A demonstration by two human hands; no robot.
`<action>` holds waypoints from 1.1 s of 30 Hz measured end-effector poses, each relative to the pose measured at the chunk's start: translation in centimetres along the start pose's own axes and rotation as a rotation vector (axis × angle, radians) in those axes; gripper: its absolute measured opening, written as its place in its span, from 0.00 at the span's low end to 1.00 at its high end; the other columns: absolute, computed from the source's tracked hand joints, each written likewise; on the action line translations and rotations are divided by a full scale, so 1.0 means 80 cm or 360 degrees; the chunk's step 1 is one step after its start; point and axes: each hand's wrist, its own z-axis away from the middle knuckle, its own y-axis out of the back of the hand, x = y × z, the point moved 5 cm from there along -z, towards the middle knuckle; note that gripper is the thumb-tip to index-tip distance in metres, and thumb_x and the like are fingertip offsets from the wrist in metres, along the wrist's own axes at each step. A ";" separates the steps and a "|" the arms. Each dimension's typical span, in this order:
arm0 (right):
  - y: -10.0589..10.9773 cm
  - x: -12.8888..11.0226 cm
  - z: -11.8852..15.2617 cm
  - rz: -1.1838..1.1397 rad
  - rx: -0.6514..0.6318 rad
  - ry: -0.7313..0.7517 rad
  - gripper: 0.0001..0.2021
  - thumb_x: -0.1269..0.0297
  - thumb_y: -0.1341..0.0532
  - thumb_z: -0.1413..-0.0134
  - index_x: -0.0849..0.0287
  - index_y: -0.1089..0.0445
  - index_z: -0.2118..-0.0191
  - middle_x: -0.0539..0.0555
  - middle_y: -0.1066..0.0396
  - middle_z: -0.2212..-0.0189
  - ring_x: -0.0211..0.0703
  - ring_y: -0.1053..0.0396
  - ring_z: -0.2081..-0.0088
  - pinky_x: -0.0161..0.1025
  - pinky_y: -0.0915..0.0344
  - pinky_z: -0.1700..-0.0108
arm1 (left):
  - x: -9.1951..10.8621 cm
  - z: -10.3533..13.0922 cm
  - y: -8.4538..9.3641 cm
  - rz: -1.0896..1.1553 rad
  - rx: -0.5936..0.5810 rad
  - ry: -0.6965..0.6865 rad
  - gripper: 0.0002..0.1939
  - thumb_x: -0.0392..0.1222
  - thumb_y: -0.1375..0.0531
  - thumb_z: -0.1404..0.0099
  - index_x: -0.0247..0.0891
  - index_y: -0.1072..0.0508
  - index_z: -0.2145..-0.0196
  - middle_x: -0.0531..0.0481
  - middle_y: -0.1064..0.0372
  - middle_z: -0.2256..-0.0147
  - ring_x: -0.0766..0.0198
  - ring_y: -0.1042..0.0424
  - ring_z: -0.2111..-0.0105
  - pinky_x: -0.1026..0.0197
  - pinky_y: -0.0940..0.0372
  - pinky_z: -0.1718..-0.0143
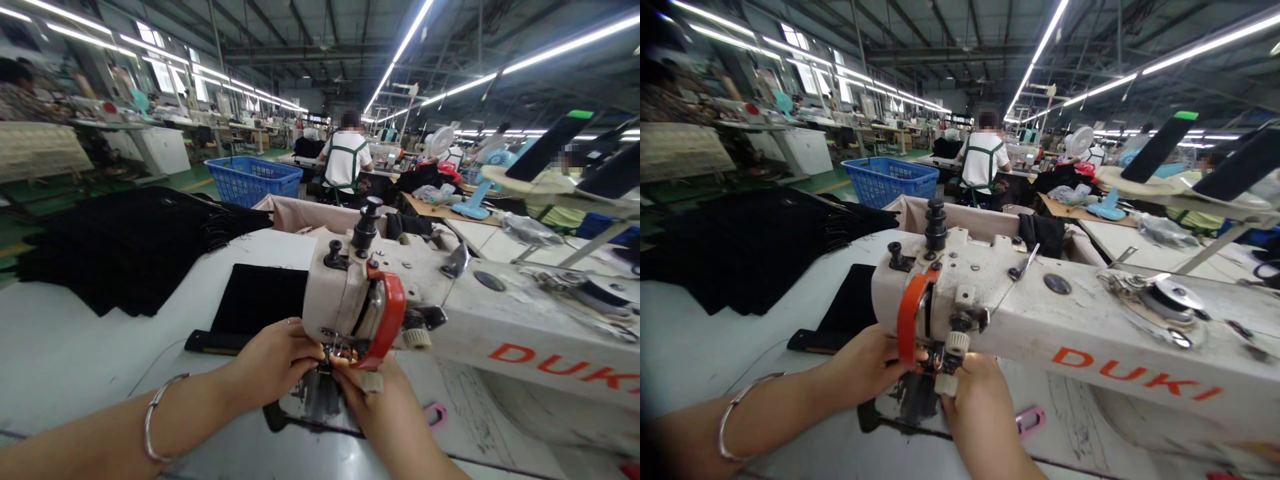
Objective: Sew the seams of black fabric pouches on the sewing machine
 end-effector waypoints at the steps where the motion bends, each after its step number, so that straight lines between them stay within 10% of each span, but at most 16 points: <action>1: 0.001 -0.001 -0.001 -0.0012 0.0014 0.0013 0.09 0.70 0.40 0.39 0.57 0.26 0.70 0.59 0.24 0.56 0.55 0.29 0.53 0.51 0.30 0.52 | -0.001 -0.001 -0.001 -0.0016 -0.0012 0.0002 0.09 0.33 0.39 0.32 0.45 0.22 0.58 0.54 0.23 0.56 0.59 0.27 0.55 0.57 0.36 0.47; 7: 0.024 -0.008 -0.008 -0.0060 0.0085 0.0114 0.07 0.70 0.41 0.36 0.57 0.25 0.62 0.56 0.25 0.61 0.51 0.30 0.58 0.49 0.32 0.55 | 0.006 0.011 0.016 -0.0133 -0.0108 0.0056 0.13 0.40 0.34 0.36 0.38 0.25 0.54 0.43 0.29 0.52 0.48 0.33 0.49 0.46 0.39 0.45; 11: 0.052 -0.005 -0.009 -0.0073 0.0083 0.0140 0.09 0.70 0.43 0.34 0.58 0.26 0.62 0.58 0.26 0.61 0.51 0.32 0.59 0.49 0.33 0.55 | 0.039 0.085 0.032 -0.0142 -0.0333 0.0057 0.34 0.57 0.26 0.50 0.39 0.28 0.51 0.43 0.32 0.51 0.45 0.33 0.52 0.42 0.39 0.46; 14: 0.068 -0.020 -0.003 -0.0117 -0.0025 0.0145 0.07 0.70 0.42 0.34 0.57 0.25 0.60 0.56 0.26 0.62 0.49 0.32 0.60 0.49 0.34 0.55 | 0.070 0.159 0.035 -0.0147 -0.0387 0.0032 0.27 0.46 0.29 0.42 0.39 0.31 0.48 0.43 0.34 0.50 0.47 0.35 0.50 0.43 0.42 0.43; 18: 0.067 -0.084 0.022 -0.0394 -0.0250 0.0231 0.08 0.72 0.40 0.35 0.56 0.26 0.55 0.53 0.26 0.59 0.46 0.31 0.58 0.46 0.33 0.54 | 0.106 0.225 0.042 -0.0153 -0.0084 -0.0127 0.15 0.22 0.47 0.33 0.35 0.28 0.55 0.45 0.30 0.59 0.58 0.33 0.57 0.55 0.37 0.49; 24: 0.034 -0.190 0.077 -0.0814 -0.0328 0.0348 0.15 0.76 0.38 0.42 0.58 0.27 0.51 0.56 0.27 0.60 0.44 0.31 0.61 0.41 0.30 0.61 | 0.141 0.252 0.067 -0.0321 0.0367 -0.0201 0.13 0.27 0.47 0.28 0.36 0.25 0.54 0.46 0.27 0.61 0.60 0.30 0.59 0.54 0.32 0.51; 33: 0.054 -0.221 0.080 -0.1166 -0.0159 0.0290 0.07 0.78 0.36 0.45 0.57 0.28 0.67 0.50 0.29 0.70 0.37 0.31 0.70 0.32 0.34 0.69 | 0.188 0.240 0.093 -0.0467 0.0642 -0.0433 0.11 0.21 0.42 0.35 0.32 0.23 0.64 0.49 0.28 0.62 0.64 0.30 0.61 0.56 0.28 0.54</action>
